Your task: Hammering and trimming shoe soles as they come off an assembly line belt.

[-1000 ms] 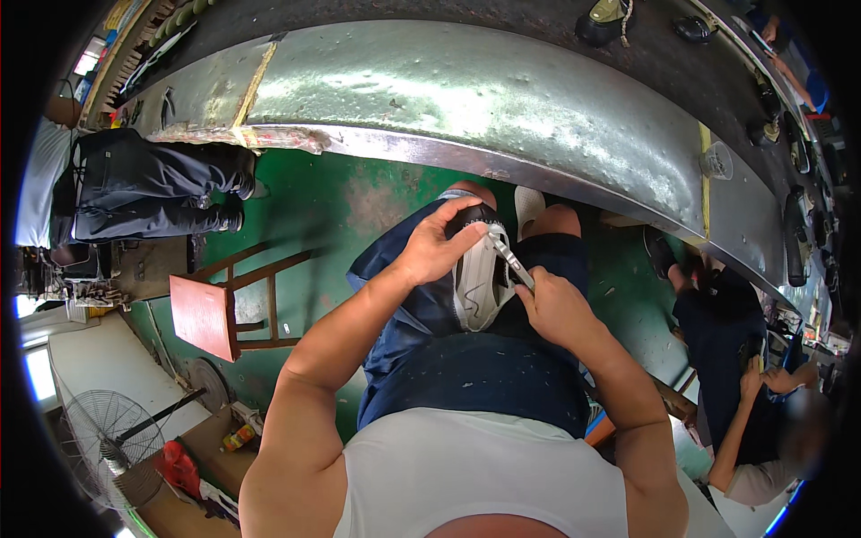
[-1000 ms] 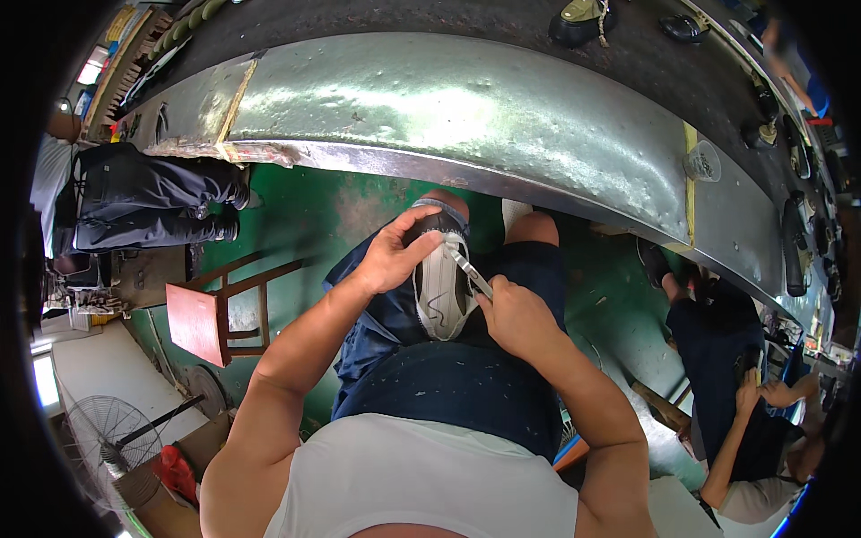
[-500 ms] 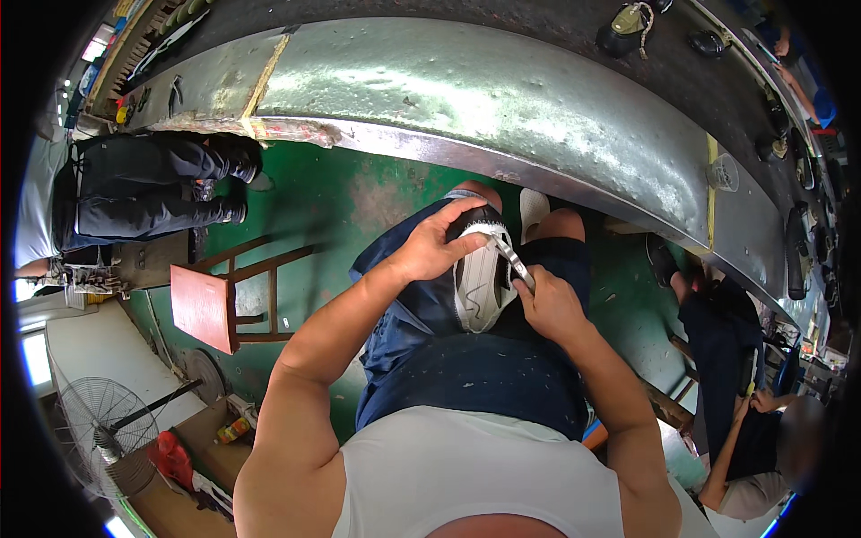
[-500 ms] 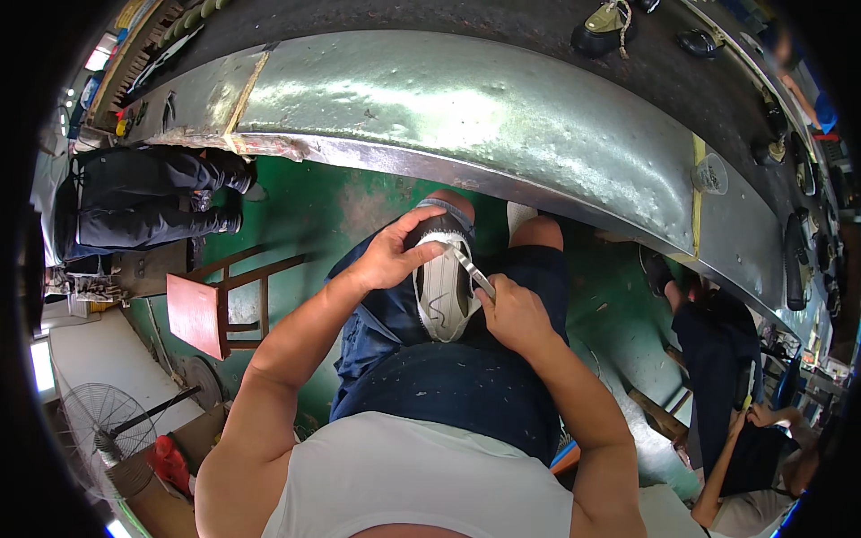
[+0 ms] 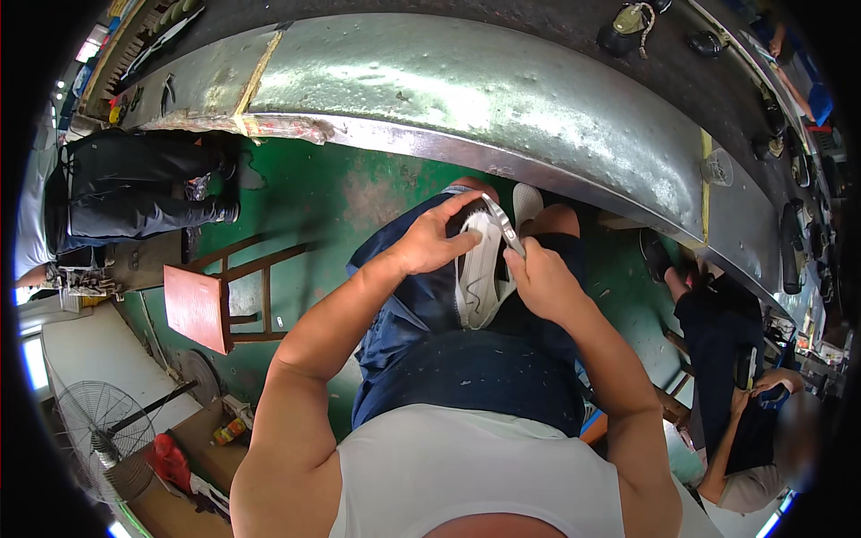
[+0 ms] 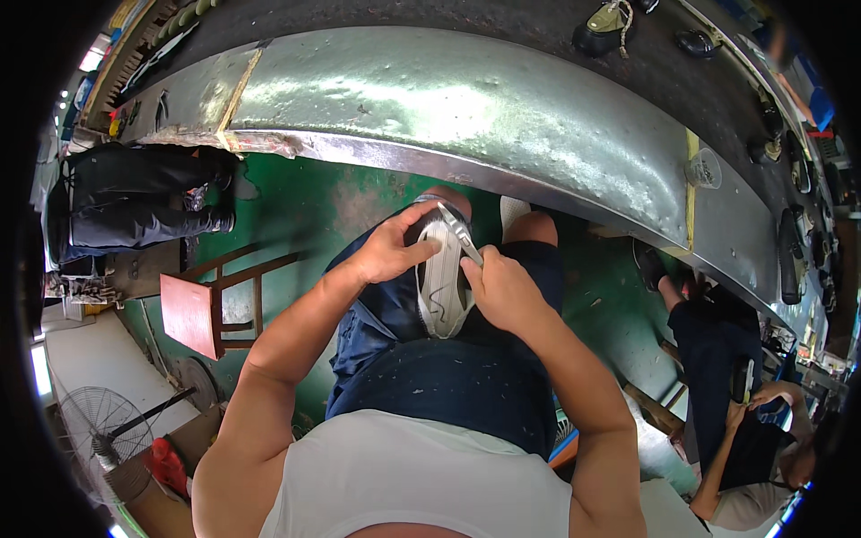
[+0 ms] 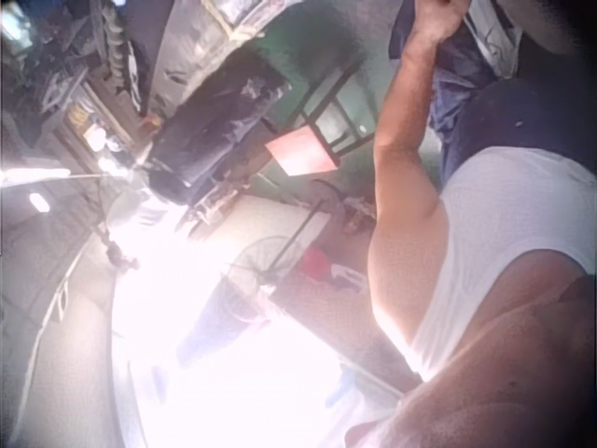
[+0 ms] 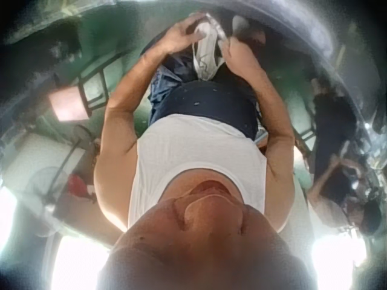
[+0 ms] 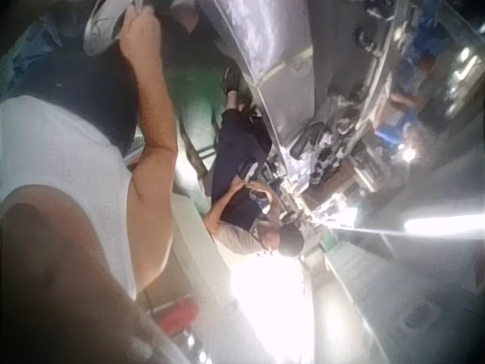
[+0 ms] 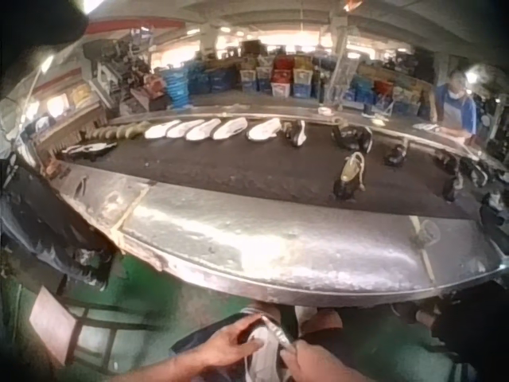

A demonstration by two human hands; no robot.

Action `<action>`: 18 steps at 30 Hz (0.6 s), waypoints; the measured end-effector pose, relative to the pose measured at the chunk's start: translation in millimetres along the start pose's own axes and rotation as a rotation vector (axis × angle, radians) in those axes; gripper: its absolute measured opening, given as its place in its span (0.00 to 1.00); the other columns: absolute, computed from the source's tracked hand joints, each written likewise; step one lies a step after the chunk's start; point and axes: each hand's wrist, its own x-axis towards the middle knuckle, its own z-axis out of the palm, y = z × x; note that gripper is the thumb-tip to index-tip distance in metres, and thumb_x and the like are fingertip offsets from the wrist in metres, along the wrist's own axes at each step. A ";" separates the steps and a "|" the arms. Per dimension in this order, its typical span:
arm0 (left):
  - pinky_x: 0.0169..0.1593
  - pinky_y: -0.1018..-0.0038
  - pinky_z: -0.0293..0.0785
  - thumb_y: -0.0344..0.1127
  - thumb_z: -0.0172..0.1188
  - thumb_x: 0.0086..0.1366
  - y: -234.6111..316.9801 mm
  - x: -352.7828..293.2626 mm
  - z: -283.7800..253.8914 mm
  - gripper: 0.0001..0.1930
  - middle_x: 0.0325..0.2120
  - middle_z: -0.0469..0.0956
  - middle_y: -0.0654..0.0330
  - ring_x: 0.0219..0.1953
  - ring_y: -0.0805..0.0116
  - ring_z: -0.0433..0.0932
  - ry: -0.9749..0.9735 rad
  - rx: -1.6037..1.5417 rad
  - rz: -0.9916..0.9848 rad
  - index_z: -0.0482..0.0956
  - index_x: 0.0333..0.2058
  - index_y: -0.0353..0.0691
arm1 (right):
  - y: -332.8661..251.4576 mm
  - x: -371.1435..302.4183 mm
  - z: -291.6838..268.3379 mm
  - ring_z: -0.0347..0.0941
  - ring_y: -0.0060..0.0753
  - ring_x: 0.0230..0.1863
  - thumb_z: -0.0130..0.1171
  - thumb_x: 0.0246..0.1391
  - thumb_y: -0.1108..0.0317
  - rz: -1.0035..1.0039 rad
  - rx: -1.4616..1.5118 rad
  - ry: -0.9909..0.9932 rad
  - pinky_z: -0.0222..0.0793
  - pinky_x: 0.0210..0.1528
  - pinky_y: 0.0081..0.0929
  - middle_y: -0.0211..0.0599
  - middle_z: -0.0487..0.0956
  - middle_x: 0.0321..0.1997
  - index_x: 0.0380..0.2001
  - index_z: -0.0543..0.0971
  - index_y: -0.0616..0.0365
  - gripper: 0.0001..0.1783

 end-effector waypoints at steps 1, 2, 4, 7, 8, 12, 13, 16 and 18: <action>0.60 0.74 0.69 0.30 0.64 0.64 -4.4 0.4 -3.0 0.33 0.53 0.75 0.57 0.54 0.72 0.73 -0.008 -0.026 -0.024 0.63 0.67 0.41 | 7.6 -4.0 1.0 0.77 0.65 0.33 0.51 0.67 0.56 0.000 0.000 0.005 0.71 0.37 0.49 0.59 0.78 0.28 0.37 0.73 0.65 0.19; 0.60 0.74 0.69 0.30 0.64 0.64 -3.8 -0.2 -6.2 0.33 0.53 0.75 0.57 0.54 0.72 0.73 -0.003 -0.022 -0.015 0.63 0.67 0.41 | 12.4 -6.3 -3.1 0.77 0.64 0.33 0.51 0.67 0.55 -0.001 0.120 -0.050 0.71 0.36 0.48 0.59 0.78 0.28 0.36 0.73 0.65 0.20; 0.64 0.72 0.65 0.33 0.65 0.65 -3.3 -5.7 -8.9 0.36 0.59 0.71 0.55 0.59 0.70 0.69 -0.011 -0.023 0.084 0.58 0.69 0.38 | 18.5 -8.4 -9.7 0.78 0.60 0.31 0.60 0.61 0.48 0.011 0.257 -0.041 0.72 0.34 0.44 0.54 0.79 0.27 0.34 0.74 0.65 0.25; 0.66 0.70 0.62 0.35 0.65 0.66 -21.4 -13.7 -2.0 0.36 0.62 0.68 0.53 0.62 0.68 0.67 0.097 -0.070 0.001 0.58 0.68 0.31 | 21.9 -10.8 0.6 0.80 0.53 0.30 0.69 0.51 0.43 0.016 0.270 0.150 0.73 0.34 0.41 0.48 0.81 0.28 0.35 0.75 0.65 0.31; 0.66 0.71 0.63 0.41 0.62 0.69 -40.3 -14.8 -1.7 0.34 0.62 0.69 0.52 0.63 0.65 0.67 0.123 -0.034 0.044 0.60 0.66 0.27 | 29.2 -6.7 11.2 0.81 0.46 0.30 0.74 0.44 0.43 0.072 0.255 0.138 0.74 0.36 0.38 0.45 0.81 0.29 0.37 0.75 0.65 0.35; 0.60 0.71 0.70 0.52 0.53 0.73 -54.1 -3.8 4.8 0.28 0.54 0.74 0.50 0.58 0.65 0.71 0.237 -0.299 0.045 0.72 0.57 0.30 | 56.0 -8.0 48.7 0.80 0.47 0.43 0.67 0.51 0.56 0.054 0.526 -0.009 0.73 0.48 0.37 0.54 0.82 0.41 0.49 0.75 0.66 0.29; 0.60 0.71 0.70 0.52 0.53 0.73 -57.5 -0.4 1.8 0.28 0.54 0.74 0.50 0.58 0.65 0.71 0.237 -0.295 0.052 0.72 0.57 0.30 | 62.2 -8.8 52.2 0.80 0.47 0.43 0.67 0.51 0.56 0.048 0.525 -0.005 0.73 0.48 0.37 0.54 0.82 0.41 0.49 0.75 0.66 0.29; 0.41 0.69 0.79 0.50 0.54 0.73 -72.0 0.7 -8.4 0.19 0.41 0.75 0.59 0.43 0.72 0.75 0.408 -0.496 -0.397 0.75 0.41 0.37 | 67.3 -15.6 50.4 0.80 0.43 0.43 0.62 0.51 0.64 0.056 0.491 0.025 0.73 0.48 0.36 0.50 0.82 0.41 0.47 0.76 0.67 0.22; 0.44 0.68 0.78 0.50 0.54 0.73 -55.2 -1.2 11.1 0.20 0.43 0.75 0.57 0.45 0.69 0.75 0.472 -0.372 -0.264 0.74 0.45 0.36 | 66.9 -23.9 50.0 0.80 0.42 0.43 0.62 0.51 0.64 0.080 0.510 0.051 0.73 0.48 0.35 0.49 0.82 0.40 0.47 0.76 0.67 0.22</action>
